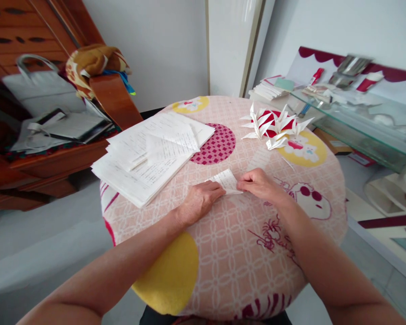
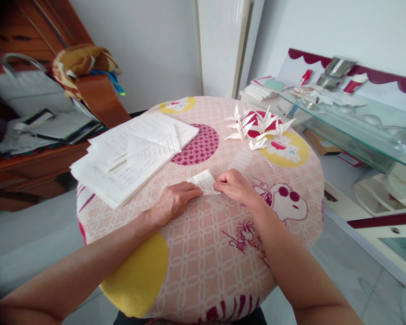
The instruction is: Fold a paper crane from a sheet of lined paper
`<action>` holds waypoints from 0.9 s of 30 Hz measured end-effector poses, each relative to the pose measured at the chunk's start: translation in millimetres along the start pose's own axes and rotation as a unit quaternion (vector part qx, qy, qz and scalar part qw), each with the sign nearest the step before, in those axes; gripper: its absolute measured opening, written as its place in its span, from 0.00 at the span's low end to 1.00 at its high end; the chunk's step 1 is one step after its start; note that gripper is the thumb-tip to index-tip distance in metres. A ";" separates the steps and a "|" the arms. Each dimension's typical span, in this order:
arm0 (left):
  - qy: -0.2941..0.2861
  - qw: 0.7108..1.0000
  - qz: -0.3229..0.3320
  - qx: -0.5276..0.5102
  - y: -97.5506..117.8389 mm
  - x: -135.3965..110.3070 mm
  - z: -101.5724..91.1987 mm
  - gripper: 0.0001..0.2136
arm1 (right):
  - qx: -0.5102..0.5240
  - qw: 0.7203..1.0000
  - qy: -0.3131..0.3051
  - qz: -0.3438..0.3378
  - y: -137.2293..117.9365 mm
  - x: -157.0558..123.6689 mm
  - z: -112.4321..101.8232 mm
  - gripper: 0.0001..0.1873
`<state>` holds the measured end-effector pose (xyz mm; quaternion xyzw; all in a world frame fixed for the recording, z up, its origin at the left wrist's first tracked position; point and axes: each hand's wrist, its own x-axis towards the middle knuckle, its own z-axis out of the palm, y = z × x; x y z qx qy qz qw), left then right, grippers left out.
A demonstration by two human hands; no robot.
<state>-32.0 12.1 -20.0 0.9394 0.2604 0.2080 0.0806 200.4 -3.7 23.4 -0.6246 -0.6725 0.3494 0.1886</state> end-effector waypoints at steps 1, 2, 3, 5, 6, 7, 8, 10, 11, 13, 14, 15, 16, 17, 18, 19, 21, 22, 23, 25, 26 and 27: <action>-0.006 1.000 -0.002 0.001 0.2 0.0 -0.6 0.12 | 0.009 1.000 -0.003 -0.001 2.1 -1.1 -2.6 0.14; -0.012 1.000 -0.004 0.003 0.5 0.0 -1.2 0.11 | 0.018 1.000 -0.010 0.000 3.5 -2.1 -4.2 0.14; -0.017 1.000 -0.006 0.005 0.9 0.2 -1.8 0.11 | 0.029 0.999 -0.020 0.001 4.3 -2.7 -4.7 0.13; -0.023 1.000 -0.010 0.007 1.7 0.6 -3.1 0.11 | 0.051 0.998 -0.044 0.013 4.0 -3.3 -3.6 0.11; -0.025 1.000 -0.012 0.008 2.0 0.7 -3.5 0.11 | 0.059 0.997 -0.055 0.022 3.2 -3.4 -2.4 0.09; -0.027 0.999 -0.013 0.011 2.1 0.7 -3.8 0.11 | 0.064 0.996 -0.061 0.030 2.1 -3.4 -1.2 0.08; -0.030 0.999 -0.014 0.014 1.9 0.6 -3.9 0.12 | 0.064 0.995 -0.063 0.035 1.0 -3.3 -0.1 0.07; -0.039 0.999 -0.010 0.025 1.3 -0.3 -3.6 0.12 | 0.051 0.996 -0.062 0.035 -1.1 -3.3 1.3 0.06; -0.044 0.999 -0.006 0.031 0.9 -0.9 -3.4 0.13 | 0.042 0.997 -0.061 0.030 -1.8 -3.3 1.6 0.06; -0.052 0.998 0.002 0.044 0.4 -2.3 -2.8 0.13 | 0.019 0.998 -0.057 0.017 -2.5 -3.4 2.0 0.07; -0.053 0.997 0.007 0.050 0.4 -3.0 -2.7 0.13 | 0.006 0.998 -0.055 0.010 -2.4 -3.3 2.3 0.08; -0.053 0.997 0.011 0.055 0.5 -3.6 -2.7 0.14 | -0.010 0.999 -0.050 0.004 -2.0 -3.0 2.8 0.08; -0.053 0.997 0.014 0.060 0.7 -4.1 -2.8 0.14 | -0.028 0.999 -0.043 -0.004 -1.3 -2.5 3.7 0.09; -0.052 0.996 0.018 0.064 1.0 -4.5 -3.1 0.14 | -0.048 0.998 -0.035 -0.011 -0.4 -1.9 4.7 0.09; -0.050 0.996 0.023 0.067 1.4 -4.8 -3.6 0.14 | -0.066 0.997 -0.029 -0.019 0.5 -1.1 5.9 0.09; -0.048 0.996 0.028 0.072 1.8 -5.0 -4.1 0.15 | -0.081 0.996 -0.023 -0.024 1.2 -0.3 7.2 0.09; -0.045 0.994 0.043 0.084 2.5 -5.3 -5.5 0.16 | -0.100 0.994 -0.014 -0.029 1.8 1.2 9.3 0.09; -0.045 0.994 0.052 0.091 2.8 -5.3 -6.2 0.17 | -0.105 0.994 -0.011 -0.026 1.4 1.6 9.9 0.09; -0.045 0.993 0.057 0.097 3.1 -5.3 -6.9 0.18 | -0.109 0.994 -0.009 -0.022 0.5 1.8 10.2 0.09; -0.047 0.992 0.060 0.103 3.6 -5.2 -7.9 0.19 | -0.117 0.993 -0.009 -0.014 -2.5 1.4 10.0 0.09; -0.049 0.992 0.058 0.104 3.9 -5.1 -8.2 0.18 | -0.120 0.993 -0.011 -0.012 -4.1 1.0 9.7 0.09; -0.051 0.992 0.056 0.105 4.2 -4.9 -8.4 0.18 | -0.122 0.992 -0.013 -0.010 -5.5 0.6 9.4 0.09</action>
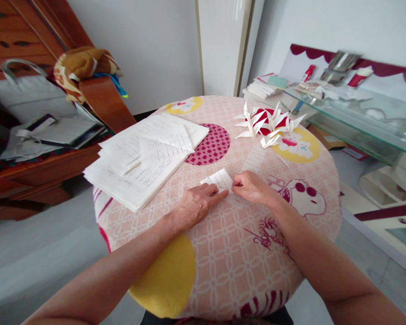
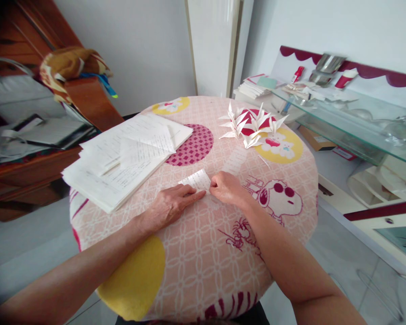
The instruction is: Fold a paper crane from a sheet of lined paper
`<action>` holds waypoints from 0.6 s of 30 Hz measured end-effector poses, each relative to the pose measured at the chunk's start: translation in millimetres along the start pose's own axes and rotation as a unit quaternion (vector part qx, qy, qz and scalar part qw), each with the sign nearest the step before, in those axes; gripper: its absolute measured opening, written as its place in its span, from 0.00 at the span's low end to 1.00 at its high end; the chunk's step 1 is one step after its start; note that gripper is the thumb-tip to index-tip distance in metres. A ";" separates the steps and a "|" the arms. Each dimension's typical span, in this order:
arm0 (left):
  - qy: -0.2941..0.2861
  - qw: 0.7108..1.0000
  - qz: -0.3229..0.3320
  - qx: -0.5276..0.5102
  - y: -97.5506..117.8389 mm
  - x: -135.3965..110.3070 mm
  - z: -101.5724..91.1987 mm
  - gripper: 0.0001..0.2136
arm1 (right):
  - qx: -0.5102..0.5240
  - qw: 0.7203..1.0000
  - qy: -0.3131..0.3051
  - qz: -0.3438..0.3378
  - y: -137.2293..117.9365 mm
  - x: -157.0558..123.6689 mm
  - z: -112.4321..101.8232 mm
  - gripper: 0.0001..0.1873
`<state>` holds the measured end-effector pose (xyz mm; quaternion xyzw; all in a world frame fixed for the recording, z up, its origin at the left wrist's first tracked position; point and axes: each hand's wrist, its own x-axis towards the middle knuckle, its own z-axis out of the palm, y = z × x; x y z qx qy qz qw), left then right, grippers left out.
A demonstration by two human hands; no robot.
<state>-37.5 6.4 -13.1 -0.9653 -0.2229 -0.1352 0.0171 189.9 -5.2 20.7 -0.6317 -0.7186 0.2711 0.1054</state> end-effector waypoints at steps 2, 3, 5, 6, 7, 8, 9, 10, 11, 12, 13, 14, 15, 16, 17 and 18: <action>-0.004 1.000 -0.001 0.008 0.8 0.4 -0.2 0.18 | -0.004 1.000 -0.002 0.002 -1.8 -0.7 -0.7 0.09; -0.007 1.000 0.000 0.015 1.4 0.8 -0.2 0.17 | -0.007 1.000 -0.002 0.003 -2.1 -0.9 -0.6 0.09; -0.014 1.000 -0.001 0.027 2.8 1.6 -0.4 0.17 | -0.016 1.000 0.001 0.004 -2.2 -1.1 -0.2 0.09; -0.017 0.999 -0.002 0.032 3.6 2.1 -0.6 0.16 | -0.019 1.000 0.004 0.005 -2.0 -1.2 0.1 0.09; -0.019 0.999 -0.002 0.036 4.5 2.6 -0.8 0.16 | -0.021 1.000 0.005 0.006 -1.8 -1.4 0.3 0.09; -0.020 0.999 -0.003 0.040 5.4 3.2 -1.1 0.15 | -0.022 1.000 0.005 0.007 -1.7 -1.6 0.4 0.09; -0.021 0.999 -0.005 0.044 6.4 3.8 -1.4 0.15 | -0.022 1.000 0.003 0.007 -1.6 -1.9 0.4 0.09; -0.022 0.999 -0.007 0.048 7.3 4.4 -1.8 0.15 | -0.022 1.000 0.002 0.007 -1.7 -2.3 0.4 0.09; -0.024 0.998 -0.009 0.053 8.3 5.0 -2.1 0.14 | -0.023 1.000 0.002 0.006 -1.9 -2.6 0.5 0.09; -0.027 0.998 -0.011 0.057 9.2 5.6 -2.5 0.14 | -0.026 1.000 0.004 0.006 -2.3 -2.9 0.6 0.09; -0.031 0.998 -0.013 0.060 9.9 6.1 -2.7 0.14 | -0.030 0.999 0.007 0.007 -2.8 -3.3 0.8 0.10; -0.033 0.998 -0.014 0.060 10.4 6.6 -2.8 0.14 | -0.034 0.999 0.011 0.008 -3.5 -3.6 1.1 0.10; -0.034 0.998 -0.015 0.059 10.8 6.9 -2.7 0.14 | -0.038 0.999 0.015 0.010 -4.4 -3.8 1.6 0.10; -0.033 0.998 -0.017 0.056 10.9 7.1 -2.4 0.14 | -0.040 0.999 0.018 0.013 -5.4 -4.1 2.1 0.10; -0.031 0.998 -0.019 0.053 10.8 7.2 -2.0 0.14 | -0.041 0.999 0.019 0.016 -6.5 -4.3 2.7 0.09; -0.027 0.998 -0.021 0.050 10.5 7.2 -1.4 0.14 | -0.042 0.999 0.021 0.020 -7.6 -4.5 3.2 0.10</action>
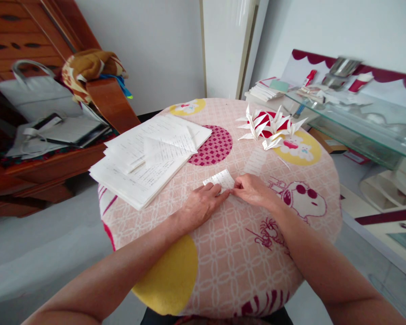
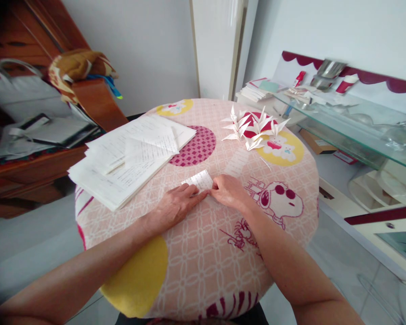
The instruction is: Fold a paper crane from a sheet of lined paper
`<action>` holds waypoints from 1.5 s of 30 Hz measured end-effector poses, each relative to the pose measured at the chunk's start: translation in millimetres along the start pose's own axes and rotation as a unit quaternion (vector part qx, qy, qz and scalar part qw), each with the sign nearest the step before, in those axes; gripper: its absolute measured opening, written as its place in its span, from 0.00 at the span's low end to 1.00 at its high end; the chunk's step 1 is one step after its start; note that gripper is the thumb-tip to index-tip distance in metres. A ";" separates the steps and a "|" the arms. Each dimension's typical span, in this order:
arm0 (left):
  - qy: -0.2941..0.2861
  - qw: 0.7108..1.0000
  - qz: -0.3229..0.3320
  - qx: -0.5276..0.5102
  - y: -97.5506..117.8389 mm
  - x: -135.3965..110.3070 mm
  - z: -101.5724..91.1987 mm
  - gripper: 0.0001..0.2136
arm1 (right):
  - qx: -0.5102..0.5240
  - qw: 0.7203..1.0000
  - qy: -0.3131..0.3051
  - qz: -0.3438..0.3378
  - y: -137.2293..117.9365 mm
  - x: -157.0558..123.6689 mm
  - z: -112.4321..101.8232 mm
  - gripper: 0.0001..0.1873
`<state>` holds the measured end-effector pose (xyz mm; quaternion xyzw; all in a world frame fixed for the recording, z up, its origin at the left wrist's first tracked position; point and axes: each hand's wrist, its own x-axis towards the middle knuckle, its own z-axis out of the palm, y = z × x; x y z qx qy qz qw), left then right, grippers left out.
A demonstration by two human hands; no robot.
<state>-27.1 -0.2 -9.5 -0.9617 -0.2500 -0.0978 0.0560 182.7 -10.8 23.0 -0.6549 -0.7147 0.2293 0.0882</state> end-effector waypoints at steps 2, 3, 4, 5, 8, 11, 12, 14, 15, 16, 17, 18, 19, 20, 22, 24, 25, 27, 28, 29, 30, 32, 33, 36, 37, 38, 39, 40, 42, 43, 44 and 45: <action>0.004 1.000 -0.003 -0.003 -0.7 0.0 1.2 0.15 | -0.002 1.000 0.001 0.006 -2.1 -0.4 0.5 0.10; 0.005 1.000 -0.003 -0.002 -1.2 0.0 1.6 0.14 | -0.003 1.000 0.002 0.007 -2.9 -0.5 0.5 0.11; 0.005 1.000 -0.002 -0.001 -1.6 0.0 1.9 0.14 | -0.003 1.000 0.002 0.008 -3.4 -0.4 0.3 0.10; 0.007 1.000 -0.001 0.000 -2.0 0.0 2.2 0.14 | -0.002 1.000 0.002 0.010 -3.5 -0.3 0.0 0.10; 0.017 1.000 0.002 -0.006 -3.8 -0.7 3.6 0.14 | 0.004 1.000 0.001 0.012 -1.7 0.5 -1.4 0.07; 0.026 0.999 0.004 -0.028 -7.3 -3.3 8.0 0.15 | 0.014 1.000 -0.001 0.010 2.6 1.5 -2.4 0.05; 0.032 0.999 0.003 -0.040 -8.7 -4.5 10.0 0.15 | 0.017 1.000 -0.001 0.011 4.1 1.7 -2.5 0.05; 0.045 0.997 0.002 -0.064 -11.1 -6.7 13.3 0.15 | 0.021 1.000 -0.001 0.012 6.7 2.2 -2.1 0.04; 0.049 0.996 -0.001 -0.074 -11.8 -7.5 14.2 0.14 | 0.023 1.000 -0.001 0.012 7.8 2.5 -1.7 0.04; 0.051 0.995 -0.005 -0.082 -12.3 -8.0 14.4 0.14 | 0.025 1.000 -0.001 0.013 8.7 2.7 -1.3 0.04; 0.048 0.995 -0.011 -0.087 -12.4 -8.1 13.9 0.14 | 0.027 1.000 0.000 0.013 9.3 3.0 -0.8 0.04; 0.042 0.995 -0.018 -0.088 -12.3 -7.9 12.7 0.13 | 0.029 0.999 0.001 0.014 9.9 3.1 -0.4 0.04; 0.034 0.996 -0.024 -0.085 -12.1 -7.5 11.0 0.13 | 0.032 0.999 0.001 0.014 10.3 3.3 -0.1 0.04; 0.025 0.996 -0.027 -0.078 -11.8 -7.1 9.1 0.12 | 0.036 0.999 0.001 0.015 10.6 3.3 0.2 0.04; 0.005 0.998 -0.024 -0.055 -11.6 -6.7 5.3 0.12 | 0.042 0.999 0.003 0.015 11.3 3.3 0.6 0.04; -0.011 0.999 -0.015 -0.030 -11.4 -7.3 2.1 0.11 | 0.046 0.999 0.003 0.016 11.9 3.0 1.0 0.04; -0.015 1.000 -0.009 -0.019 -11.0 -7.9 0.7 0.11 | 0.047 0.999 0.004 0.015 12.2 2.9 1.2 0.04; -0.021 1.000 0.007 0.000 -9.2 -9.3 -2.4 0.14 | 0.048 0.999 0.005 0.014 12.7 2.7 1.6 0.04; -0.023 1.000 0.014 0.009 -7.7 -9.8 -4.2 0.16 | 0.049 0.999 0.006 0.013 12.9 2.7 1.8 0.04; -0.026 0.999 0.020 0.019 -5.7 -10.0 -6.0 0.18 | 0.049 0.999 0.007 0.012 13.0 2.8 2.0 0.04; -0.031 0.999 0.021 0.028 -3.6 -10.0 -8.0 0.19 | 0.050 0.999 0.008 0.012 13.0 2.8 2.0 0.04; -0.043 0.998 0.014 0.044 0.8 -8.9 -11.4 0.20 | 0.054 0.998 0.007 0.014 12.6 2.8 1.8 0.03; -0.047 0.998 0.010 0.047 2.4 -8.1 -12.7 0.19 | 0.057 0.998 0.005 0.014 12.4 2.7 1.6 0.03; -0.051 0.998 0.001 0.039 3.1 -6.2 -13.6 0.16 | 0.063 0.998 0.000 0.015 11.6 2.2 0.6 0.03; -0.049 0.998 -0.001 0.030 1.7 -6.1 -12.9 0.15 | 0.064 0.998 0.000 0.015 11.5 2.0 0.3 0.03; -0.046 0.999 -0.002 0.019 -0.6 -6.3 -11.9 0.14 | 0.065 0.998 0.001 0.016 11.5 1.8 0.1 0.03; -0.041 0.999 -0.003 0.006 -3.6 -7.0 -10.6 0.13 | 0.066 0.998 0.002 0.016 11.6 1.7 0.0 0.03; -0.033 0.999 -0.002 -0.010 -7.2 -7.9 -9.2 0.12 | 0.067 0.998 0.003 0.017 11.7 1.6 0.0 0.03; -0.011 0.998 0.005 -0.056 -15.3 -10.6 -6.2 0.12 | 0.071 0.997 0.006 0.015 11.8 1.6 -0.1 0.04; 0.004 0.996 0.015 -0.086 -19.5 -12.2 -4.8 0.12 | 0.071 0.997 0.006 0.016 11.6 1.6 -0.2 0.04; 0.017 0.993 0.026 -0.117 -23.6 -13.9 -3.4 0.13 | 0.072 0.997 0.005 0.017 11.3 1.6 -0.3 0.04; 0.028 0.989 0.033 -0.145 -27.4 -15.6 -2.2 0.14 | 0.073 0.997 0.003 0.019 10.9 1.6 -0.5 0.04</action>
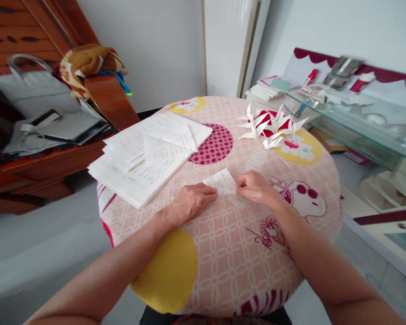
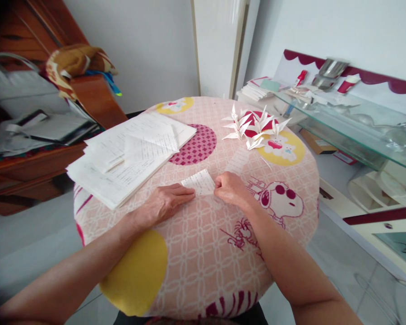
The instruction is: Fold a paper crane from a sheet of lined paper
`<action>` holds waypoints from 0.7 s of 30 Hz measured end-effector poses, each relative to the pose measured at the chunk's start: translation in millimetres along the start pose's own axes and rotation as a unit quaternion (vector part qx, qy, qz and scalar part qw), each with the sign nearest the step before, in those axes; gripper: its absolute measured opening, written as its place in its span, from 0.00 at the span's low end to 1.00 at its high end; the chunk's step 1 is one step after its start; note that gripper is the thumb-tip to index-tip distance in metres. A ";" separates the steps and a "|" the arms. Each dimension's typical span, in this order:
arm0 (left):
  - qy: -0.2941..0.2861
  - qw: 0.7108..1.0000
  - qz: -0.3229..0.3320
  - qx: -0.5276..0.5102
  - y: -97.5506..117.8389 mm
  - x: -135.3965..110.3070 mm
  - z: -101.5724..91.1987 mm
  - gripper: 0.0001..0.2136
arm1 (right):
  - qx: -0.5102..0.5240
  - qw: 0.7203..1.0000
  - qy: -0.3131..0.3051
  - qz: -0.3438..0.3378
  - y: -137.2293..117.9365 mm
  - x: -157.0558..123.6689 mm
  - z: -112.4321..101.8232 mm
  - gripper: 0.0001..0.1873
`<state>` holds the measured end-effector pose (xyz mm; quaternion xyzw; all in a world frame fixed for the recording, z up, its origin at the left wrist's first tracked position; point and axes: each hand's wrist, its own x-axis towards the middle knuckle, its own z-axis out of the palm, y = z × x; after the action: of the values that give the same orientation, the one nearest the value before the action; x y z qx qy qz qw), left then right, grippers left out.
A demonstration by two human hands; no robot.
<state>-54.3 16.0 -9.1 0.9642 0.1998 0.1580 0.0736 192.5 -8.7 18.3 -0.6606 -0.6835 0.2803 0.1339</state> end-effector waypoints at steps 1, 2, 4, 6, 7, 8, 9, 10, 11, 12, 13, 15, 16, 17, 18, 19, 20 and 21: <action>0.011 1.000 0.004 -0.024 -3.5 -1.8 0.1 0.14 | 0.002 1.000 -0.003 0.002 -0.6 0.0 -0.1 0.04; 0.018 0.999 0.004 -0.044 -6.6 -3.4 0.2 0.14 | 0.004 1.000 -0.005 0.005 -1.2 0.1 -0.3 0.04; 0.029 0.997 -0.006 -0.076 -11.0 -5.6 0.2 0.14 | 0.008 1.000 -0.004 0.008 -2.2 0.1 -0.5 0.04; 0.042 0.994 -0.020 -0.102 -12.8 -6.1 -0.7 0.14 | 0.011 1.000 -0.002 0.009 -3.0 0.2 -0.8 0.04; 0.051 0.992 -0.027 -0.111 -12.5 -5.4 -1.8 0.14 | 0.011 1.000 -0.002 0.009 -3.2 0.2 -0.9 0.05; 0.063 0.990 -0.036 -0.117 -11.4 -4.0 -3.5 0.14 | 0.012 1.000 -0.002 0.009 -3.4 0.2 -0.9 0.05; 0.080 0.988 -0.048 -0.120 -9.7 -1.8 -5.4 0.13 | 0.012 1.000 -0.002 0.009 -3.4 0.2 -1.0 0.05; 0.100 0.985 -0.064 -0.121 -7.7 1.3 -7.5 0.12 | 0.012 1.000 -0.002 0.009 -3.4 0.2 -1.1 0.05; 0.121 0.982 -0.085 -0.121 -5.6 5.2 -9.5 0.11 | 0.011 1.000 -0.003 0.009 -3.4 0.2 -1.1 0.05; 0.142 0.976 -0.107 -0.124 -3.9 10.0 -10.9 0.10 | 0.010 1.000 -0.005 0.009 -3.3 0.3 -1.1 0.04; 0.157 0.972 -0.125 -0.121 -3.0 15.5 -11.6 0.10 | 0.009 1.000 -0.008 0.008 -3.2 0.4 -1.0 0.04; 0.144 0.970 -0.162 -0.113 -4.8 27.4 -10.5 0.16 | 0.008 1.000 -0.011 0.007 -2.7 0.6 -0.9 0.05; 0.125 0.969 -0.179 -0.118 -7.6 33.2 -9.0 0.19 | 0.009 1.000 -0.010 0.007 -2.3 0.8 -0.8 0.05; 0.095 0.967 -0.197 -0.130 -11.5 38.3 -7.0 0.21 | 0.011 1.000 -0.009 0.007 -1.8 0.9 -0.7 0.05; 0.060 0.964 -0.216 -0.145 -16.2 42.5 -4.9 0.22 | 0.014 1.000 -0.009 0.007 -1.3 1.0 -0.7 0.05; 0.040 0.958 -0.238 -0.156 -21.0 45.6 -2.9 0.24 | 0.017 1.000 -0.009 0.007 -0.9 1.1 -0.8 0.05; 0.039 0.949 -0.261 -0.171 -25.7 47.6 -1.2 0.28 | 0.019 1.000 -0.010 0.007 -0.7 1.1 -0.9 0.05; 0.041 0.941 -0.276 -0.194 -29.7 48.5 0.0 0.30 | 0.020 1.000 -0.011 0.005 -0.7 1.0 -1.1 0.05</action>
<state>-22.9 62.8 -1.9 0.8311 0.4261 0.2066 0.2917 192.5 -7.5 19.4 -0.6584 -0.6755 0.3019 0.1379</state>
